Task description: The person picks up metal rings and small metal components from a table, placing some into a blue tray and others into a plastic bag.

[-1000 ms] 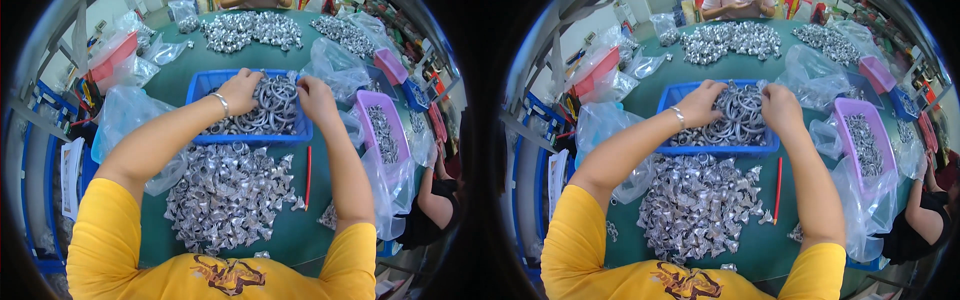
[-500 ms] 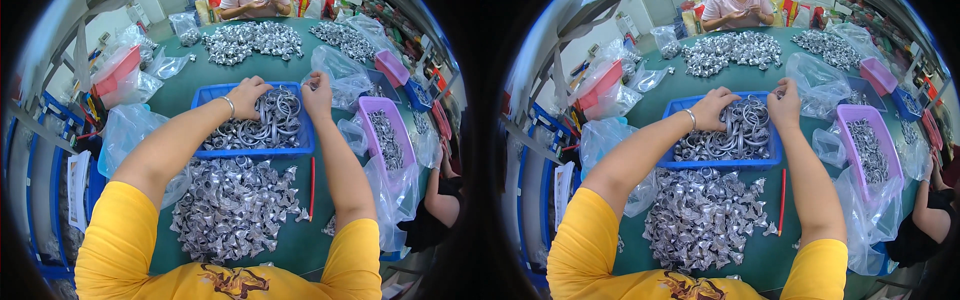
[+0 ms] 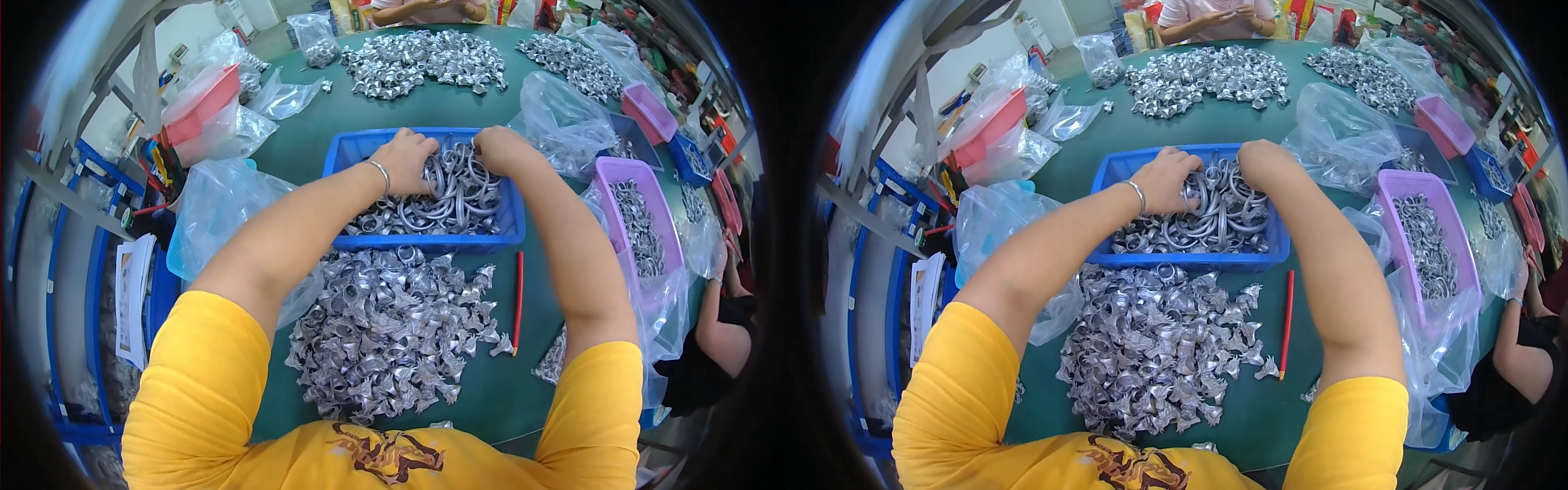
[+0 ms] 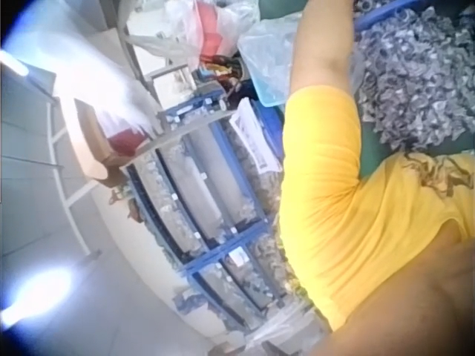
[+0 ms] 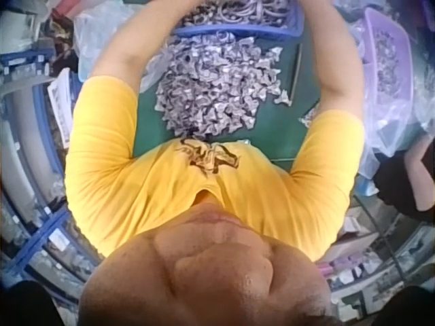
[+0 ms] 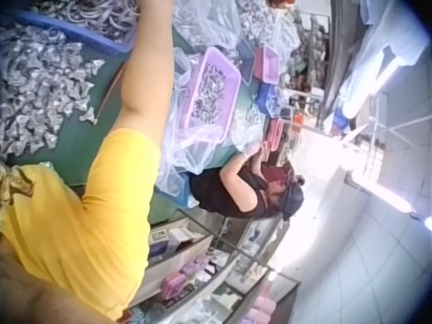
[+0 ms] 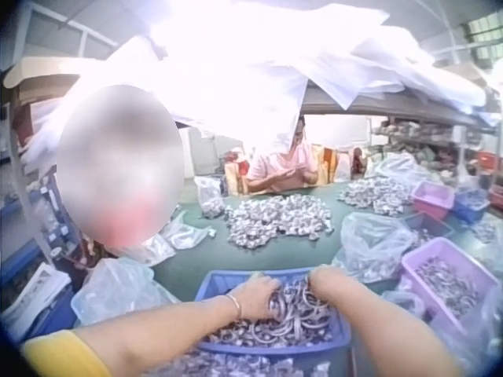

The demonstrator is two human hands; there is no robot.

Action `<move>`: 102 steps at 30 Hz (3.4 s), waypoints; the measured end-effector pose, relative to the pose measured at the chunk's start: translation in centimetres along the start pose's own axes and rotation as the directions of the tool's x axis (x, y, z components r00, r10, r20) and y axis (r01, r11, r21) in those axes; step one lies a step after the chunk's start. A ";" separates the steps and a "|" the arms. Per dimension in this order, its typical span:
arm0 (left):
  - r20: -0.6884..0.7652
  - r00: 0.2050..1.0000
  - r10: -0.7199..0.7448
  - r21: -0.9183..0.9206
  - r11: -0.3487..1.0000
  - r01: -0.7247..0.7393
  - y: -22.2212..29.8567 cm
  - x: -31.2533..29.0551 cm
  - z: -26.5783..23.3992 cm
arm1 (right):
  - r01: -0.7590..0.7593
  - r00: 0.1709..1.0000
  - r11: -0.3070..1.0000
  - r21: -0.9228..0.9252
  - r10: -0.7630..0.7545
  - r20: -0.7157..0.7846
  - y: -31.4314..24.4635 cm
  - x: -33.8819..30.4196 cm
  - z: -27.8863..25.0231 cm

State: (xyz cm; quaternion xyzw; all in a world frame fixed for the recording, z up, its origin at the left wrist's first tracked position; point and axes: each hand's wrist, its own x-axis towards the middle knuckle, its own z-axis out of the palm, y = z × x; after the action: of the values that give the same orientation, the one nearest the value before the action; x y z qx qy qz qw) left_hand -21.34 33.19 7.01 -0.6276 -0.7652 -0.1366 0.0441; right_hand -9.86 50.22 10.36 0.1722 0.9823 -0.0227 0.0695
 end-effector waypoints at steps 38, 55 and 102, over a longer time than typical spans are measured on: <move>0.056 0.995 0.079 -0.501 -0.860 0.097 6.6 -12.2 -5.3 | 0.229 0.952 0.089 0.969 0.186 -0.242 -6.9 -15.7 3.9; 0.008 0.893 0.451 -0.502 0.774 -0.386 12.7 -17.8 -7.7 | -0.185 0.887 0.975 -0.126 0.110 -0.448 -3.1 -7.9 4.8; 0.309 0.918 -0.247 -0.456 -0.886 -0.085 0.8 -9.5 -3.2 | 0.259 0.925 -0.154 0.954 0.323 -0.199 -1.7 -8.7 2.1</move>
State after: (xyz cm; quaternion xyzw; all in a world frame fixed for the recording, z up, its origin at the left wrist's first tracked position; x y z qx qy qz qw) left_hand -18.88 23.49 7.91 -0.0304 -0.1503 -0.8230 -0.5470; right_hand -2.04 45.59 9.60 0.1895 0.6022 -0.7250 -0.2754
